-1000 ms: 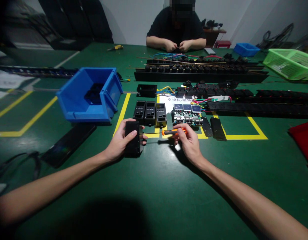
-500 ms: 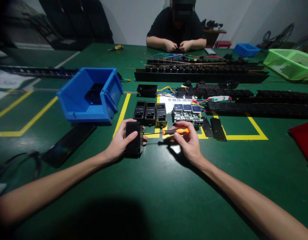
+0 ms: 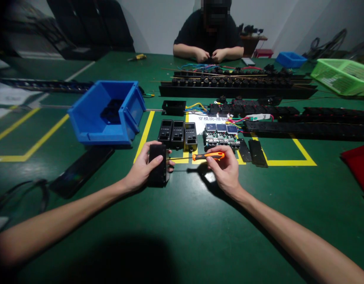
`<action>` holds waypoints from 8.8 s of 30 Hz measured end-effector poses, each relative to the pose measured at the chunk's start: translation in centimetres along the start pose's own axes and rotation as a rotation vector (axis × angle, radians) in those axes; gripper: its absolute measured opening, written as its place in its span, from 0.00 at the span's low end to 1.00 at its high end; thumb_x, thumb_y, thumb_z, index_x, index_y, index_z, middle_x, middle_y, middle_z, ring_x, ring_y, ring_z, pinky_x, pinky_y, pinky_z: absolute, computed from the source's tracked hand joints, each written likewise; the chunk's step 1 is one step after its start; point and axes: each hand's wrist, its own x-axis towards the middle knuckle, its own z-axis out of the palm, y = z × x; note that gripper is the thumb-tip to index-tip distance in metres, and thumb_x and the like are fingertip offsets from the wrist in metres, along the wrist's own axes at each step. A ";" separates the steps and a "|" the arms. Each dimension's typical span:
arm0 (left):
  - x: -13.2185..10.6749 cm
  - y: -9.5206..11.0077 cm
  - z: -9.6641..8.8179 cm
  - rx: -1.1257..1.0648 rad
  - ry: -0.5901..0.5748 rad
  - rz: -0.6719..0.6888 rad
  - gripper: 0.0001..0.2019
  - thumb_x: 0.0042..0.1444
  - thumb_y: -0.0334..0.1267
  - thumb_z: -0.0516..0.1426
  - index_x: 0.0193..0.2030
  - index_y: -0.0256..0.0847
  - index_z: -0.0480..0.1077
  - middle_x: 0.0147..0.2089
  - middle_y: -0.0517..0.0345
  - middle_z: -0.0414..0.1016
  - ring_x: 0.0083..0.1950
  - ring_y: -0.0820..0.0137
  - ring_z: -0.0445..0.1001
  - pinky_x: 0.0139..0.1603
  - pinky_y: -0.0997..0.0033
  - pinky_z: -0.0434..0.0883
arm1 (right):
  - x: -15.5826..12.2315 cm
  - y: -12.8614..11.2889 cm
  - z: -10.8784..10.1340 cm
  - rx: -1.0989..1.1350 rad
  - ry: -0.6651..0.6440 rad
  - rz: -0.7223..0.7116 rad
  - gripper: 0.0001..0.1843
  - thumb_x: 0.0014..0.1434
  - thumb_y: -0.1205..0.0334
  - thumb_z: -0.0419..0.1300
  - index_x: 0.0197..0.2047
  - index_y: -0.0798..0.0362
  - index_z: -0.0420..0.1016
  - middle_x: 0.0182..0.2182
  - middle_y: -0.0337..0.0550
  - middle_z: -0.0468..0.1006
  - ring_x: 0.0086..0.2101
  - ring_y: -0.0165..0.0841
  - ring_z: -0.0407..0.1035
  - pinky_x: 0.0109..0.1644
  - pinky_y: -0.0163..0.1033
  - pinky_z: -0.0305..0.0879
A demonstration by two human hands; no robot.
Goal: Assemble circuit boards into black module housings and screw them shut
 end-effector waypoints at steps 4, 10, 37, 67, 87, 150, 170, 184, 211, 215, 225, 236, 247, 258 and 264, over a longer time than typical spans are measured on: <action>0.1 -0.1 -0.1 -0.008 0.000 -0.001 0.24 0.57 0.44 0.61 0.55 0.48 0.54 0.52 0.53 0.67 0.42 0.63 0.80 0.41 0.54 0.81 | 0.1 -0.1 0.1 0.022 -0.043 -0.049 0.15 0.54 0.61 0.68 0.43 0.48 0.67 0.41 0.41 0.76 0.34 0.31 0.72 0.34 0.37 0.71; 0.1 -0.2 -0.1 -0.012 -0.003 0.010 0.23 0.58 0.43 0.61 0.55 0.49 0.54 0.52 0.53 0.68 0.42 0.63 0.81 0.42 0.53 0.80 | 0.0 -0.3 0.0 -0.012 -0.084 0.031 0.14 0.58 0.56 0.65 0.47 0.47 0.70 0.41 0.41 0.76 0.33 0.31 0.72 0.33 0.37 0.71; 0.1 -0.2 -0.1 -0.008 -0.009 0.006 0.24 0.58 0.43 0.61 0.55 0.49 0.54 0.52 0.53 0.67 0.42 0.63 0.81 0.43 0.52 0.80 | -0.5 -0.5 -0.3 -0.142 -0.092 0.020 0.12 0.63 0.54 0.59 0.49 0.46 0.72 0.33 0.38 0.75 0.26 0.30 0.70 0.28 0.38 0.70; 0.1 -0.1 -0.1 -0.012 -0.014 0.007 0.23 0.58 0.43 0.61 0.55 0.49 0.54 0.51 0.54 0.68 0.41 0.64 0.81 0.39 0.57 0.81 | 0.0 -0.4 0.1 -0.119 -0.004 -0.167 0.15 0.53 0.63 0.68 0.42 0.49 0.70 0.37 0.40 0.74 0.37 0.33 0.72 0.43 0.42 0.72; 0.1 -0.2 -0.1 -0.021 -0.010 0.011 0.23 0.58 0.43 0.61 0.55 0.48 0.54 0.51 0.54 0.68 0.41 0.62 0.81 0.39 0.57 0.81 | 0.1 -0.1 0.0 -0.052 -0.034 -0.114 0.17 0.52 0.65 0.69 0.45 0.48 0.70 0.39 0.39 0.74 0.40 0.32 0.72 0.46 0.40 0.71; 0.0 0.0 0.1 0.006 0.002 0.011 0.24 0.57 0.44 0.62 0.55 0.48 0.55 0.51 0.54 0.69 0.41 0.64 0.81 0.41 0.56 0.81 | 0.2 0.0 -0.1 0.003 -0.074 -0.001 0.14 0.53 0.59 0.68 0.41 0.48 0.69 0.40 0.40 0.76 0.37 0.33 0.74 0.35 0.39 0.74; 0.0 -0.1 0.0 -0.003 0.001 0.007 0.24 0.58 0.44 0.61 0.55 0.48 0.54 0.51 0.53 0.68 0.41 0.64 0.81 0.42 0.54 0.81 | 0.2 0.0 0.1 0.000 -0.064 -0.001 0.17 0.52 0.61 0.69 0.42 0.48 0.68 0.40 0.40 0.75 0.40 0.34 0.74 0.40 0.41 0.76; -0.1 0.0 0.0 -0.004 0.000 0.001 0.24 0.58 0.43 0.61 0.55 0.48 0.54 0.51 0.53 0.68 0.42 0.63 0.81 0.42 0.54 0.81 | 0.1 -0.2 0.1 0.032 -0.014 0.035 0.16 0.53 0.63 0.69 0.43 0.48 0.70 0.38 0.38 0.77 0.29 0.29 0.74 0.32 0.37 0.75; 0.0 0.0 0.1 -0.001 0.002 0.012 0.24 0.58 0.44 0.61 0.55 0.47 0.54 0.51 0.53 0.68 0.40 0.64 0.80 0.39 0.57 0.81 | 0.3 0.2 -0.1 0.005 -0.064 -0.095 0.11 0.52 0.69 0.68 0.37 0.49 0.72 0.38 0.40 0.75 0.42 0.34 0.71 0.50 0.44 0.70; 0.1 0.0 0.1 -0.005 0.008 0.011 0.24 0.57 0.44 0.62 0.55 0.47 0.54 0.51 0.53 0.68 0.40 0.64 0.80 0.39 0.56 0.81 | 0.4 0.4 -0.2 0.010 -0.077 -0.075 0.11 0.52 0.69 0.68 0.36 0.49 0.72 0.38 0.40 0.74 0.42 0.34 0.70 0.48 0.43 0.69; 0.1 -0.3 -0.2 -0.011 -0.001 0.013 0.23 0.58 0.43 0.61 0.55 0.48 0.55 0.52 0.54 0.68 0.42 0.64 0.81 0.42 0.54 0.81 | 0.2 -0.1 -0.2 -0.062 -0.056 0.092 0.06 0.60 0.57 0.63 0.40 0.49 0.74 0.33 0.38 0.75 0.29 0.30 0.72 0.33 0.38 0.72; -0.1 0.1 0.1 0.001 0.006 -0.003 0.24 0.57 0.44 0.61 0.55 0.48 0.54 0.52 0.53 0.67 0.42 0.63 0.80 0.41 0.55 0.81 | 0.2 -0.1 -0.2 -0.083 -0.014 0.128 0.13 0.54 0.56 0.68 0.40 0.49 0.73 0.29 0.36 0.77 0.24 0.30 0.72 0.29 0.37 0.73; 0.0 -0.1 0.0 -0.026 0.014 -0.001 0.24 0.57 0.44 0.62 0.55 0.49 0.55 0.52 0.53 0.68 0.40 0.65 0.80 0.41 0.54 0.81 | 0.2 0.3 -0.3 -0.054 -0.002 0.001 0.10 0.53 0.59 0.69 0.37 0.49 0.72 0.37 0.39 0.74 0.31 0.30 0.73 0.33 0.37 0.75; 0.0 0.0 -0.1 -0.036 0.015 -0.013 0.24 0.57 0.43 0.62 0.55 0.48 0.55 0.52 0.53 0.68 0.41 0.64 0.80 0.42 0.53 0.81 | 0.2 0.7 -0.5 -0.080 0.024 0.031 0.11 0.53 0.58 0.68 0.37 0.49 0.73 0.36 0.40 0.75 0.33 0.32 0.74 0.34 0.38 0.76; 0.0 0.0 -0.1 -0.037 0.011 -0.012 0.24 0.57 0.43 0.62 0.56 0.49 0.55 0.53 0.53 0.68 0.41 0.65 0.80 0.42 0.54 0.81 | 0.2 0.7 -0.6 -0.054 0.052 0.031 0.11 0.55 0.58 0.68 0.38 0.49 0.72 0.38 0.39 0.75 0.28 0.29 0.74 0.34 0.38 0.75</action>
